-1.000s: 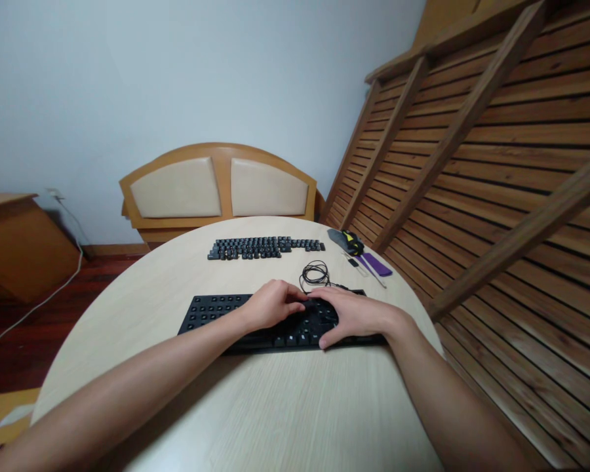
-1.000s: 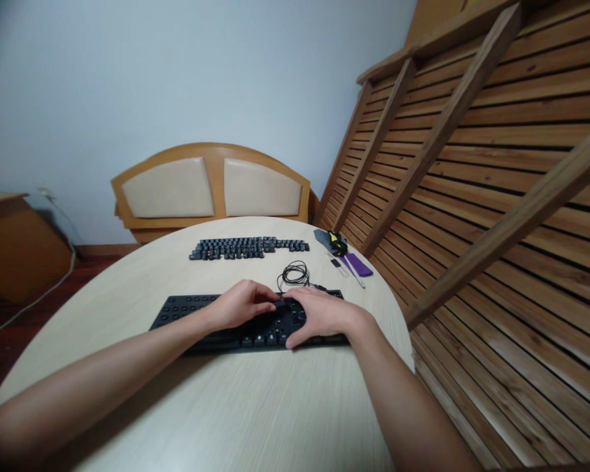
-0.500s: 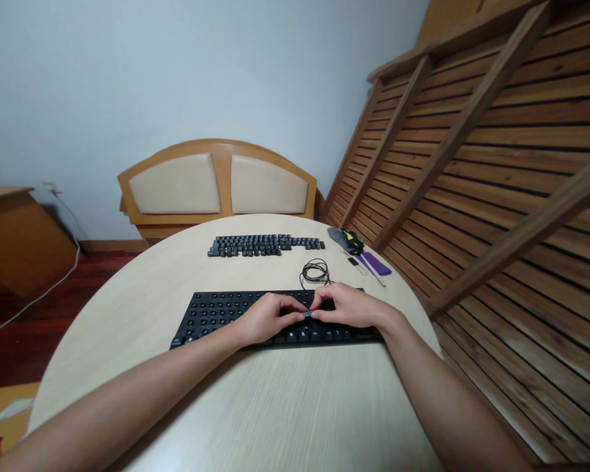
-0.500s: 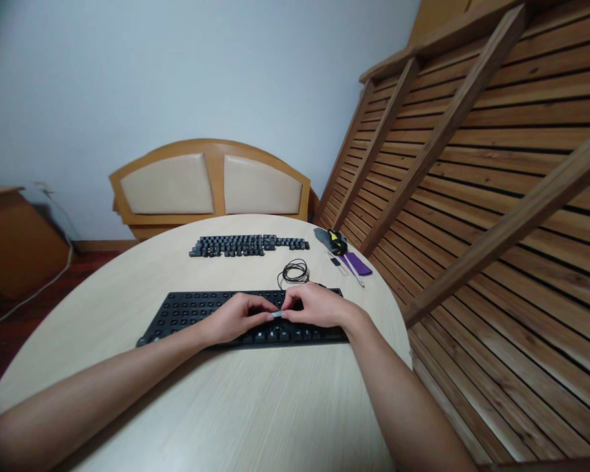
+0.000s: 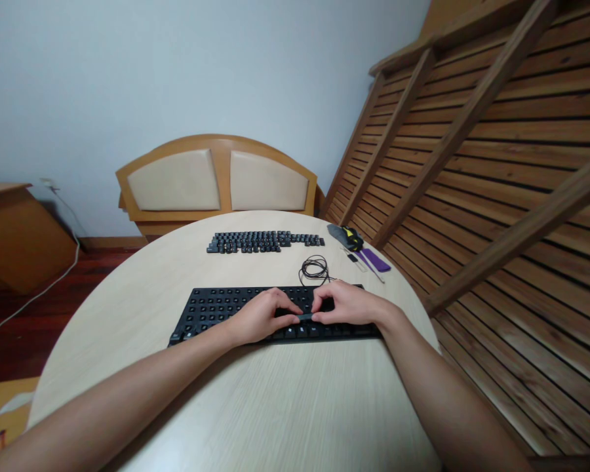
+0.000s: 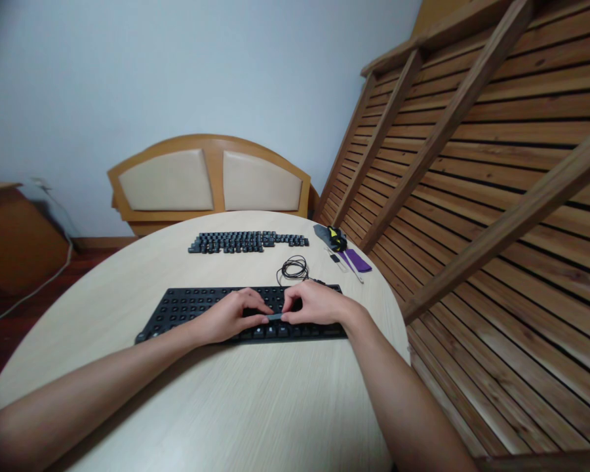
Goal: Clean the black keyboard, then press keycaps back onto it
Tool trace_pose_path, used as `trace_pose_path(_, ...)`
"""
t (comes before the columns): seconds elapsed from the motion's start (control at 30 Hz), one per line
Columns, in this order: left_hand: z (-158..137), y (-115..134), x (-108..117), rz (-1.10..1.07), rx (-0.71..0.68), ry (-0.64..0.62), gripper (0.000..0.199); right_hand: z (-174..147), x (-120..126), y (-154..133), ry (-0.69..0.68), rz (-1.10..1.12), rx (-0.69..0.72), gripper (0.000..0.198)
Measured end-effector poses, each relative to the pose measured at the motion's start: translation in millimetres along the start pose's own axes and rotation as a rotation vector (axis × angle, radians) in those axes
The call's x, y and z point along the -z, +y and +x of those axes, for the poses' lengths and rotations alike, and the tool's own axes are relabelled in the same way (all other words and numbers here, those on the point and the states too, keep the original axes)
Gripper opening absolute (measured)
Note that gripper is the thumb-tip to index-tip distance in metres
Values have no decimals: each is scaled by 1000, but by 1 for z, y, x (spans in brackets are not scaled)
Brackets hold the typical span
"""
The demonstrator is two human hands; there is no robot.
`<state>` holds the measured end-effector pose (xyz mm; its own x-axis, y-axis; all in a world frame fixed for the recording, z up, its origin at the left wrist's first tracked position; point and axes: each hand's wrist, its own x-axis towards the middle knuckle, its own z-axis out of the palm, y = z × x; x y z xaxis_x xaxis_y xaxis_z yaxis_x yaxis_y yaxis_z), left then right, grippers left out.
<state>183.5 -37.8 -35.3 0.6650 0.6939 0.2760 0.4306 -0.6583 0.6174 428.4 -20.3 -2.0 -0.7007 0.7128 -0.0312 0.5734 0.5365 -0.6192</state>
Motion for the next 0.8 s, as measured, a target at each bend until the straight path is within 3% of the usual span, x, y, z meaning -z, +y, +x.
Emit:
trace_pose_path(0.67, -3, 6, 0, 193, -173, -63, 20, -1, 1, -4, -13, -69, 49, 12)
trace_pose_path(0.8, -5, 8, -3, 263, -148, -58, 22, -1, 0, -6, -22, -46, 14, 15)
